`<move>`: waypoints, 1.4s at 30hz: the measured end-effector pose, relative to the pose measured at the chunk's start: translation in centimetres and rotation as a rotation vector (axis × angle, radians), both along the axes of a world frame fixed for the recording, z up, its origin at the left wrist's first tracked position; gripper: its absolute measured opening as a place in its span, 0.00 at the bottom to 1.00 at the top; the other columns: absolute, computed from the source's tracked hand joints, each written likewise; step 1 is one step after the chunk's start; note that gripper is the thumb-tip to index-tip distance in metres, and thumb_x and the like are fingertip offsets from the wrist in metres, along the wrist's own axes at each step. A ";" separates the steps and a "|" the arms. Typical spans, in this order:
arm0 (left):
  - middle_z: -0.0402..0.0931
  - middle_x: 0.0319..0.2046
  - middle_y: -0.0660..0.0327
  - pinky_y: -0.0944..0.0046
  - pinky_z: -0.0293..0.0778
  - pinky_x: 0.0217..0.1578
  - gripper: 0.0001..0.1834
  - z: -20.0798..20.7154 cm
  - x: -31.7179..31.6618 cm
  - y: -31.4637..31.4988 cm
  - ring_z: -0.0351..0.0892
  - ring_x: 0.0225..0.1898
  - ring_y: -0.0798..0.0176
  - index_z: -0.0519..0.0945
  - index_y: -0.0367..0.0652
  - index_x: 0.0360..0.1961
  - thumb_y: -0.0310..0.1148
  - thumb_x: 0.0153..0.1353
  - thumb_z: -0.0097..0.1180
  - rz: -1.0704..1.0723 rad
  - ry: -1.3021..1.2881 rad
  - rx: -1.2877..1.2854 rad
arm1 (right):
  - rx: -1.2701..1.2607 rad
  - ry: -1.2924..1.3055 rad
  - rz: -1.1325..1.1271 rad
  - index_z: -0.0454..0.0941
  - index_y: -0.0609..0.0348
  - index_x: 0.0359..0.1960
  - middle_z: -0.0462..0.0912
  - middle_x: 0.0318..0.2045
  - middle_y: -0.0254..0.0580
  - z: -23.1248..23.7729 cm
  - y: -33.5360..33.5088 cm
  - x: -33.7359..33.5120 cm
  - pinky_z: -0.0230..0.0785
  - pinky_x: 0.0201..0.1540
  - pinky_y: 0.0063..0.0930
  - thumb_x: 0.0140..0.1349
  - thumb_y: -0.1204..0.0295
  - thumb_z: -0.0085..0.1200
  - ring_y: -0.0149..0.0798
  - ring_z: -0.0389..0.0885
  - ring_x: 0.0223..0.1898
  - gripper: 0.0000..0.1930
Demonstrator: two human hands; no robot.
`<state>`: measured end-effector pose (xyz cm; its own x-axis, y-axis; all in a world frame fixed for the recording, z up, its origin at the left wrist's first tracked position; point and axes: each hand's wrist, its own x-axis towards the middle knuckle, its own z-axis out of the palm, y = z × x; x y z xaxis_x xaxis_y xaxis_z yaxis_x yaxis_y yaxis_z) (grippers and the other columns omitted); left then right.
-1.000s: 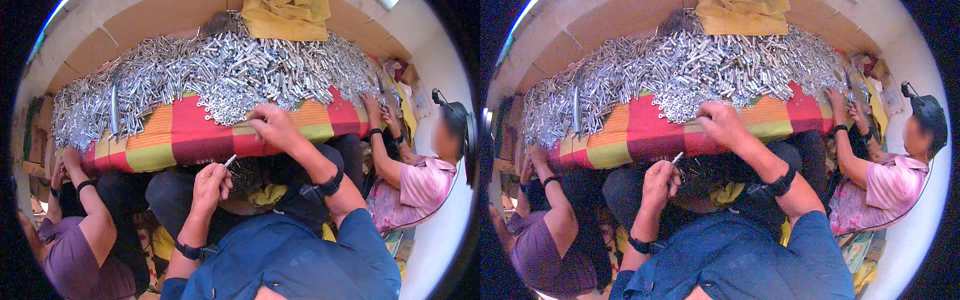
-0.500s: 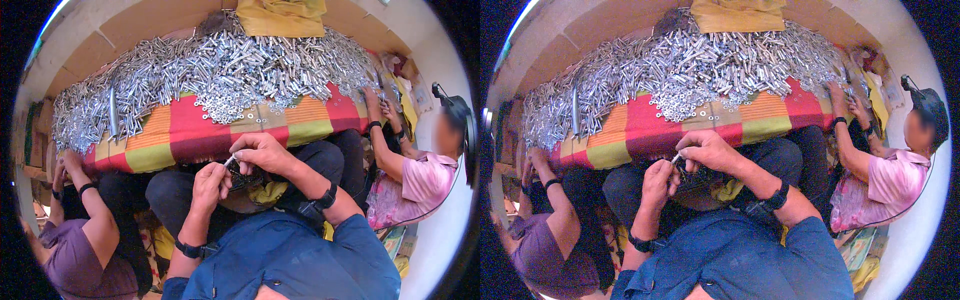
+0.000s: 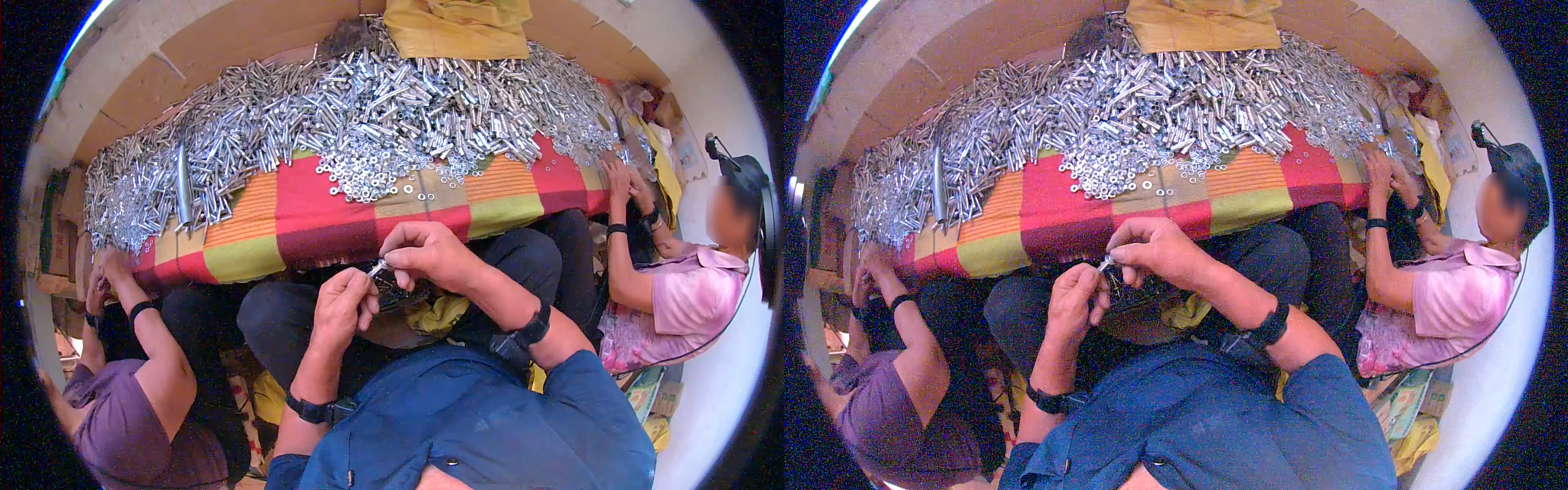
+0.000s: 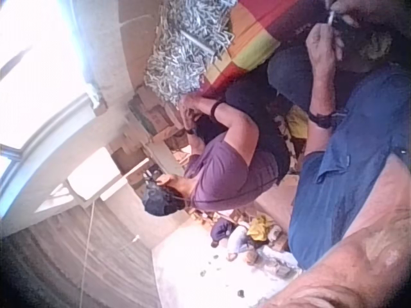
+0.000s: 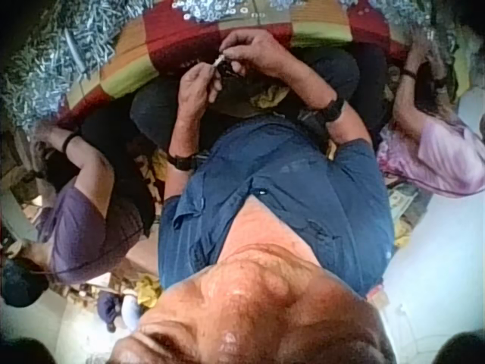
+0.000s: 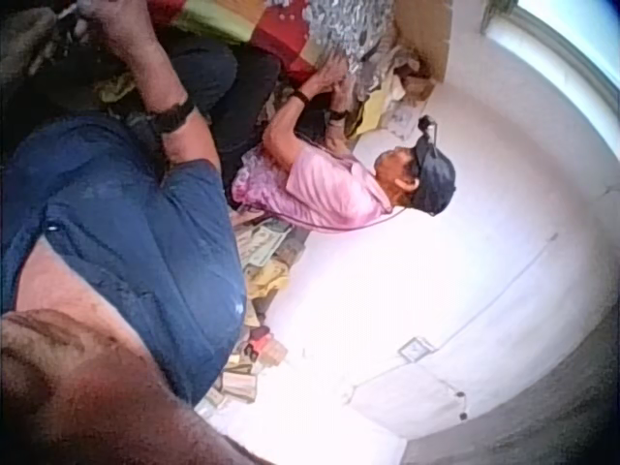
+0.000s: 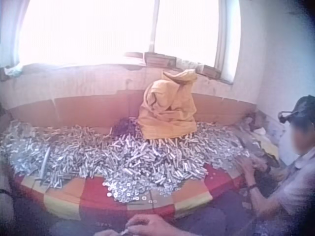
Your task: The recorder is assembling small metal bolts and washers at a table with other workers.
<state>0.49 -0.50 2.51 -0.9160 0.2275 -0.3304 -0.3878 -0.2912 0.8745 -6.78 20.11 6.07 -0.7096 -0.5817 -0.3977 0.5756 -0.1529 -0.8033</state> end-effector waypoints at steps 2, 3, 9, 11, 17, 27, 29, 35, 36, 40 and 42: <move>0.76 0.19 0.62 0.72 0.57 0.14 0.21 -0.2 0.1 -0.1 0.65 0.12 0.73 0.77 0.41 0.30 0.46 0.75 0.48 0.009 -0.004 0.002 | 0.288 0.482 0.033 0.81 0.64 0.42 0.83 0.29 0.39 1.4 -0.3 0.4 0.74 0.25 0.24 0.69 0.75 0.53 0.30 0.83 0.24 0.07; 0.75 0.19 0.62 0.72 0.57 0.14 0.21 -0.3 0.1 -0.1 0.64 0.12 0.73 0.76 0.41 0.30 0.46 0.75 0.48 0.029 0.007 0.008 | 0.287 0.481 0.034 0.81 0.64 0.42 0.83 0.29 0.39 1.4 -0.4 0.3 0.74 0.25 0.24 0.69 0.75 0.53 0.30 0.83 0.24 0.07; 0.75 0.19 0.62 0.72 0.56 0.13 0.22 -0.2 -0.1 0.0 0.63 0.12 0.72 0.76 0.41 0.31 0.48 0.75 0.48 0.062 -0.007 0.021 | 0.431 0.894 0.058 0.81 0.67 0.40 0.83 0.30 0.46 1.9 -0.7 -1.1 0.74 0.26 0.28 0.67 0.74 0.54 0.32 0.83 0.23 0.08; 0.75 0.19 0.62 0.72 0.55 0.13 0.22 0.0 -0.1 0.0 0.63 0.12 0.73 0.76 0.41 0.31 0.48 0.75 0.48 0.065 -0.008 0.009 | 0.650 0.983 -0.122 0.81 0.67 0.41 0.83 0.32 0.53 -0.4 -0.6 -3.2 0.76 0.31 0.38 0.65 0.72 0.55 0.44 0.85 0.27 0.10; 0.75 0.19 0.62 0.72 0.55 0.13 0.21 -0.4 -0.1 -0.2 0.64 0.11 0.73 0.76 0.42 0.31 0.47 0.75 0.48 0.072 -0.007 0.008 | 1.079 1.239 -0.152 0.79 0.65 0.35 0.83 0.34 0.60 -4.9 -0.8 -8.5 0.72 0.41 0.54 0.59 0.67 0.61 0.64 0.81 0.39 0.11; 0.76 0.19 0.62 0.72 0.56 0.13 0.19 -0.1 -0.1 -0.3 0.64 0.12 0.73 0.76 0.42 0.30 0.44 0.75 0.48 0.096 -0.042 0.017 | 0.898 0.901 -0.011 0.81 0.66 0.36 0.84 0.27 0.49 -3.7 -0.3 -9.8 0.78 0.32 0.37 0.59 0.72 0.61 0.42 0.86 0.28 0.09; 0.75 0.19 0.62 0.72 0.56 0.13 0.19 0.0 0.1 -0.3 0.64 0.12 0.73 0.76 0.42 0.30 0.43 0.75 0.47 0.116 -0.049 0.028 | 0.723 0.710 0.033 0.81 0.66 0.38 0.84 0.28 0.45 -1.5 -0.1 -8.2 0.77 0.30 0.32 0.61 0.72 0.60 0.36 0.85 0.27 0.09; 0.74 0.19 0.62 0.71 0.56 0.13 0.21 0.2 0.0 -0.2 0.64 0.13 0.72 0.76 0.42 0.31 0.47 0.75 0.47 0.097 -0.056 -0.008 | 0.281 0.417 0.166 0.81 0.68 0.42 0.85 0.31 0.41 1.3 -0.6 -2.7 0.78 0.31 0.25 0.65 0.74 0.58 0.31 0.85 0.28 0.09; 0.74 0.19 0.63 0.71 0.56 0.13 0.21 -0.1 0.0 -0.2 0.64 0.13 0.72 0.76 0.42 0.31 0.47 0.75 0.47 0.089 -0.043 0.010 | 0.260 0.443 0.184 0.81 0.68 0.42 0.85 0.31 0.42 1.2 -0.7 -2.3 0.79 0.31 0.26 0.64 0.74 0.58 0.32 0.85 0.28 0.09; 0.74 0.19 0.63 0.71 0.55 0.13 0.21 0.0 -0.1 -0.2 0.63 0.13 0.72 0.75 0.43 0.29 0.46 0.75 0.46 0.076 -0.058 0.012 | 0.281 0.717 0.203 0.80 0.67 0.43 0.85 0.33 0.40 0.9 -0.4 -2.0 0.78 0.35 0.24 0.65 0.77 0.58 0.30 0.84 0.31 0.08; 0.74 0.19 0.63 0.71 0.55 0.13 0.20 0.1 -0.2 -0.2 0.63 0.12 0.72 0.75 0.43 0.29 0.45 0.75 0.46 0.074 -0.059 0.007 | 0.315 0.968 0.175 0.80 0.67 0.43 0.85 0.34 0.40 0.5 -0.3 -2.2 0.77 0.35 0.24 0.65 0.77 0.58 0.29 0.84 0.31 0.07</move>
